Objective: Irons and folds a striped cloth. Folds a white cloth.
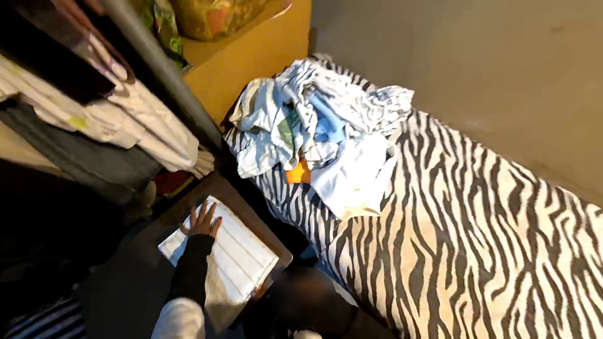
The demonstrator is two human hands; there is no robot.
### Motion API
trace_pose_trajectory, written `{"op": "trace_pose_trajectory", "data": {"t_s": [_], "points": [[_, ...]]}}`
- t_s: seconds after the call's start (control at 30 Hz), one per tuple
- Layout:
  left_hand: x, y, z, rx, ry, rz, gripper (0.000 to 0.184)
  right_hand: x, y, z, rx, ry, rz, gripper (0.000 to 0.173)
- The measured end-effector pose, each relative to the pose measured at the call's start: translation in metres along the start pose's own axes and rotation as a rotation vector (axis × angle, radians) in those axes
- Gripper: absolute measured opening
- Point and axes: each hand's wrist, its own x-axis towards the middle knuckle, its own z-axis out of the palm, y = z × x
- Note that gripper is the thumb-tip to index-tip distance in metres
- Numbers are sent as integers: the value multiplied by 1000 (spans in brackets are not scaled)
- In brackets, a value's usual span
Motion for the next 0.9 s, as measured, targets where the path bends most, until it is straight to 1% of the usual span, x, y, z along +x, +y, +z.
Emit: {"op": "trace_pose_trajectory", "data": {"t_s": [0.03,0.07,0.1,0.13,0.17,0.2,0.23,0.27,0.3,0.33,0.37,0.4,0.43,0.47,0.5,0.53,0.57,0.6,0.67,0.7,0.73,0.77,0.8,0.87,0.9], "points": [[-6,0,2,-29,89,10,60,-2,12,10,17,135,-65,21],[-16,2,0,-59,157,-16,61,-6,7,3,71,102,-1,22],[-27,5,-2,-69,202,-75,63,-11,0,-10,107,33,78,24],[-41,9,-5,-67,222,-150,64,-19,-6,-20,154,26,118,24],[-53,15,-7,-64,226,-212,65,-30,-7,-24,205,93,101,22],[-59,23,-10,-61,244,-237,67,-40,-6,-27,251,213,41,18],[-56,33,-10,-74,291,-219,70,-47,-7,-38,302,307,-15,16],[-50,52,-18,-123,332,-161,71,-52,-9,-51,350,409,-46,16],[-46,77,-28,-179,374,-45,68,-55,-11,-67,385,528,-45,18],[-42,108,-36,-250,409,109,62,-55,-10,-88,387,652,-7,21],[-36,142,-40,-322,437,287,54,-51,-7,-112,324,792,44,25],[-30,180,-42,-372,445,451,47,-45,-2,-138,232,885,116,37],[-29,219,-43,-405,442,588,43,-37,6,-162,137,930,185,53],[-33,258,-46,-441,416,708,39,-27,15,-181,76,915,247,66],[-40,292,-47,-466,376,810,37,-19,22,-194,54,842,298,67],[-47,317,-46,-468,345,887,36,-15,26,-199,41,759,304,54],[-51,333,-45,-450,331,933,39,-16,26,-198,24,724,254,40],[-54,341,-46,-436,303,948,47,-24,22,-195,4,721,184,31],[-58,342,-48,-460,214,918,65,-57,14,-183,-28,771,43,21],[-62,336,-47,-488,169,903,75,-81,12,-175,-23,768,24,19],[-65,328,-47,-499,131,900,83,-107,13,-167,-1,749,41,19],[-67,320,-47,-484,110,905,87,-130,20,-157,13,756,64,18],[-70,313,-45,-451,120,915,87,-155,29,-146,50,759,102,17],[-72,307,-38,-418,142,926,81,-201,51,-123,112,788,152,19],[-73,307,-37,-406,115,917,79,-222,57,-113,118,829,143,20]]}}
